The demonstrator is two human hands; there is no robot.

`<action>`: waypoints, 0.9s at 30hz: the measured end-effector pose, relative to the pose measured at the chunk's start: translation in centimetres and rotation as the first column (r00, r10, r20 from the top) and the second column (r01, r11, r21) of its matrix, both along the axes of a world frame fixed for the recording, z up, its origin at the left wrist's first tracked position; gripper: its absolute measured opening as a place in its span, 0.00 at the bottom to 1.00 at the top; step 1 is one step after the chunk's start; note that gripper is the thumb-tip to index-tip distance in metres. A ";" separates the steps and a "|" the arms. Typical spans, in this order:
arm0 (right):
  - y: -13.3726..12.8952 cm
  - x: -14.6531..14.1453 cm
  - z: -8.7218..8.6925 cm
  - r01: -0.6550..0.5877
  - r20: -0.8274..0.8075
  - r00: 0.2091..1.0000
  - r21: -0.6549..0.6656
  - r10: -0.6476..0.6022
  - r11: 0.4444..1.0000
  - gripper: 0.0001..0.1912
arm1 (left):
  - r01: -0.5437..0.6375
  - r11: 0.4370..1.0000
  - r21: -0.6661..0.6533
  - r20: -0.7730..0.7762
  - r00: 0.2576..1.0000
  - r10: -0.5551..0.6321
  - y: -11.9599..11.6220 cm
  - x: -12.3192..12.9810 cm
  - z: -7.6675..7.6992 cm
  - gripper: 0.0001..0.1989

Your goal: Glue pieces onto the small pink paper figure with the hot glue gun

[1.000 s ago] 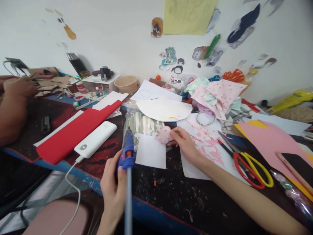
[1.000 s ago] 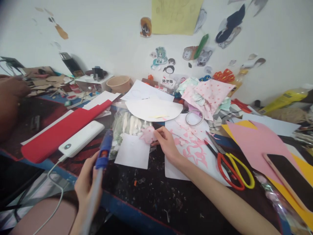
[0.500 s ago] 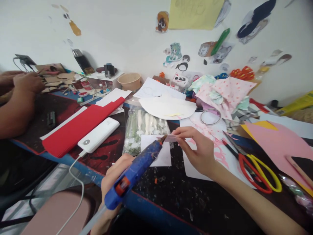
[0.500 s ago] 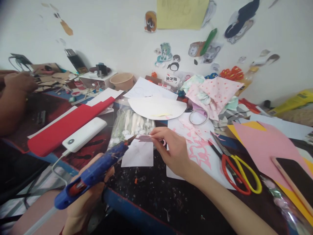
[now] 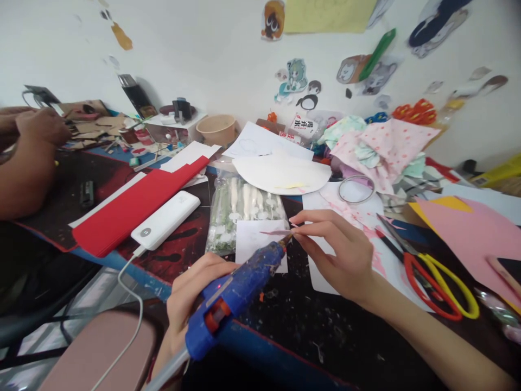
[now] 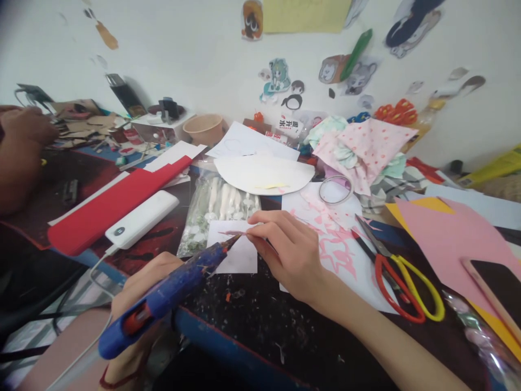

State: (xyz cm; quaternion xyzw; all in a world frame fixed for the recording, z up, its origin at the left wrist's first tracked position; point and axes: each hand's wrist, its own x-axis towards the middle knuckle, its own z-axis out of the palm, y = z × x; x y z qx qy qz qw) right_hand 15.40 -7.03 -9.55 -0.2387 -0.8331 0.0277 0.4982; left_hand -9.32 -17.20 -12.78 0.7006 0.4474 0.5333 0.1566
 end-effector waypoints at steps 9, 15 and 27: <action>-0.1 0.1 0.1 0.008 0.000 1.000 0.019 -0.008 1.000 0.08 | 0.050 0.992 -0.112 0.045 0.998 -0.045 -0.5 -0.1 0.3 0.17; -0.2 0.1 0.1 0.030 0.014 0.999 0.051 -0.031 0.998 0.09 | 0.097 0.990 -0.098 0.056 0.994 -0.092 -0.3 -0.1 0.0 0.17; -0.2 0.0 0.1 0.009 0.017 1.000 0.045 -0.010 0.999 0.08 | 0.045 0.996 -0.076 0.026 0.999 -0.043 -0.5 0.2 0.3 0.14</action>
